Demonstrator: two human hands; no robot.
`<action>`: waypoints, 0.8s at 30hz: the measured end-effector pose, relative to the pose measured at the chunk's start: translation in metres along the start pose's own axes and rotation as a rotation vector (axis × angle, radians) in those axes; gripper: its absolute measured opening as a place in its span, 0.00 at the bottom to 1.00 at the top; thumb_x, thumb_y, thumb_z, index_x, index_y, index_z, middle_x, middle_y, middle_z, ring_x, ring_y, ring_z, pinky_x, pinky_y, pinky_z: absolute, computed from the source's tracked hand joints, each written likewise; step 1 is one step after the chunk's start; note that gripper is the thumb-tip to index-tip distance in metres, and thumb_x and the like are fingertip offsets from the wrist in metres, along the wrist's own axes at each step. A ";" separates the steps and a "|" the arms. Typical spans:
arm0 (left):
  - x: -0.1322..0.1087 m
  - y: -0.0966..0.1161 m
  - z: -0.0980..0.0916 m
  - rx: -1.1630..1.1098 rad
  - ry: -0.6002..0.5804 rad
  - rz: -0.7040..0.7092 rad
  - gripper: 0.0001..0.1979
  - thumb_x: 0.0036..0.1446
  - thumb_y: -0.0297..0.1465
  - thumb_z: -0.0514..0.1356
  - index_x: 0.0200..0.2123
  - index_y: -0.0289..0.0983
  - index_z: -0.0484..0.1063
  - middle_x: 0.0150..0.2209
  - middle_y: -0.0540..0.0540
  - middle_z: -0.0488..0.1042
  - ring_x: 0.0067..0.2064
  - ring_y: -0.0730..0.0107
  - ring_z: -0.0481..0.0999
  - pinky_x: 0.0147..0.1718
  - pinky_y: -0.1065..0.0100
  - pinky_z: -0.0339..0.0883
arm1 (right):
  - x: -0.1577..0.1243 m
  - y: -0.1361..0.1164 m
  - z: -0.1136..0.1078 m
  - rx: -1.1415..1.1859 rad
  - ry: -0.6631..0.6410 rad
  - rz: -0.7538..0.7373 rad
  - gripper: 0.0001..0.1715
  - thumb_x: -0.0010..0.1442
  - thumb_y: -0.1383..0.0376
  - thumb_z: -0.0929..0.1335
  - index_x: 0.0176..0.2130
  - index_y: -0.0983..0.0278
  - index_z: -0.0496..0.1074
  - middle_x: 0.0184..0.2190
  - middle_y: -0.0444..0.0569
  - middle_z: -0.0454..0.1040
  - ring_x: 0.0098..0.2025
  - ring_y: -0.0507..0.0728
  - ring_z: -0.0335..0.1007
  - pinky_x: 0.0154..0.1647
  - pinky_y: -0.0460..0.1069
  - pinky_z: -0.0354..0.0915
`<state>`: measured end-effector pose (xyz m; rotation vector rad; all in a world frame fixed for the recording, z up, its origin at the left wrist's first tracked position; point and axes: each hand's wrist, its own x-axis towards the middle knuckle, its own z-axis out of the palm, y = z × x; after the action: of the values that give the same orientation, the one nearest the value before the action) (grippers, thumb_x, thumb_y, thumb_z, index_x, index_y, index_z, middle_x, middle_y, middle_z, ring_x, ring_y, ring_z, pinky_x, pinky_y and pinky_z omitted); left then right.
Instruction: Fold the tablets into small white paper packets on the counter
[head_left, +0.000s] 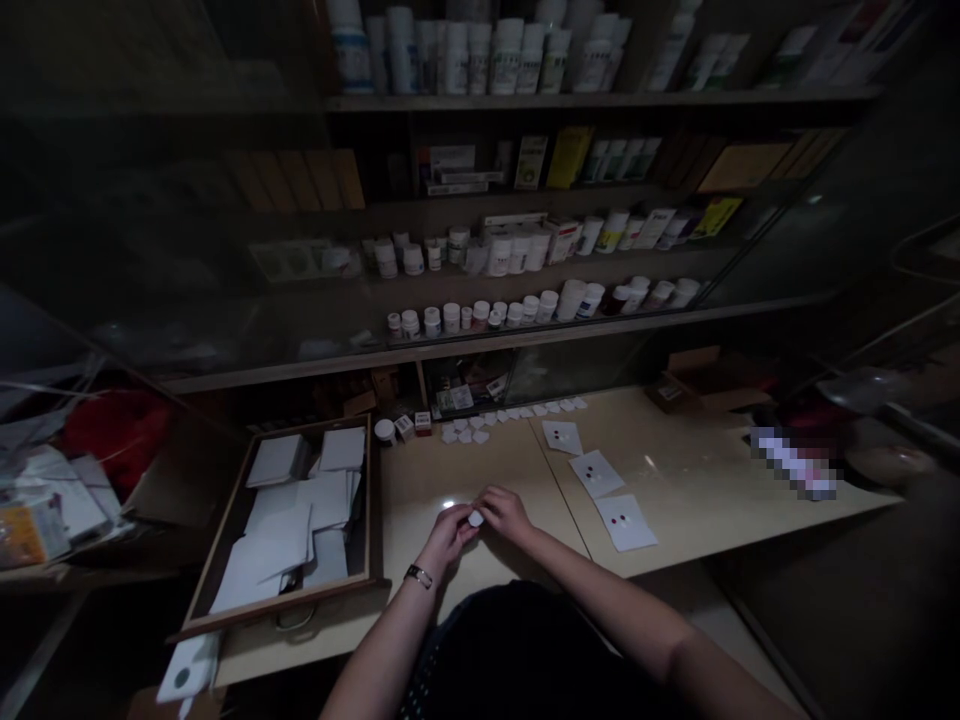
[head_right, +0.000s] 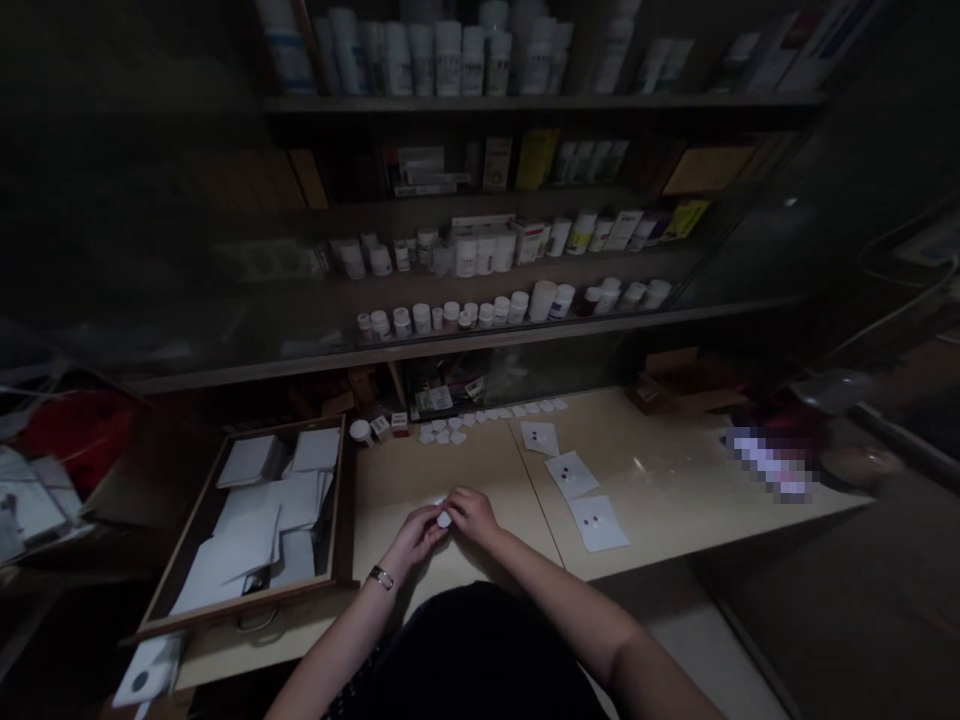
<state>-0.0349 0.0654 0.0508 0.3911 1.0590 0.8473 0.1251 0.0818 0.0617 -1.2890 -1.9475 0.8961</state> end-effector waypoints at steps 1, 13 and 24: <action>0.000 0.000 0.000 -0.029 -0.015 -0.019 0.18 0.40 0.35 0.73 0.32 0.35 0.72 0.30 0.47 0.74 0.31 0.71 0.75 0.32 0.71 0.69 | 0.001 -0.001 0.001 0.004 0.006 0.033 0.08 0.57 0.65 0.67 0.32 0.62 0.76 0.32 0.50 0.77 0.36 0.56 0.71 0.40 0.48 0.64; 0.007 -0.015 0.011 -0.103 0.017 -0.068 0.15 0.45 0.35 0.70 0.33 0.35 0.70 0.32 0.44 0.75 0.33 0.68 0.76 0.37 0.68 0.69 | 0.004 -0.012 0.004 -0.149 -0.047 0.226 0.13 0.59 0.60 0.64 0.39 0.63 0.76 0.37 0.53 0.79 0.38 0.59 0.73 0.38 0.48 0.62; -0.001 -0.015 0.009 -0.091 0.202 0.037 0.12 0.43 0.27 0.70 0.30 0.37 0.70 0.31 0.47 0.75 0.37 0.68 0.77 0.42 0.69 0.70 | 0.011 0.008 0.013 0.088 0.010 0.402 0.08 0.48 0.62 0.70 0.27 0.66 0.74 0.24 0.47 0.75 0.29 0.56 0.68 0.30 0.46 0.61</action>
<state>-0.0214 0.0559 0.0460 0.2527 1.1979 0.9791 0.1148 0.0922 0.0496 -1.6590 -1.6466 1.1492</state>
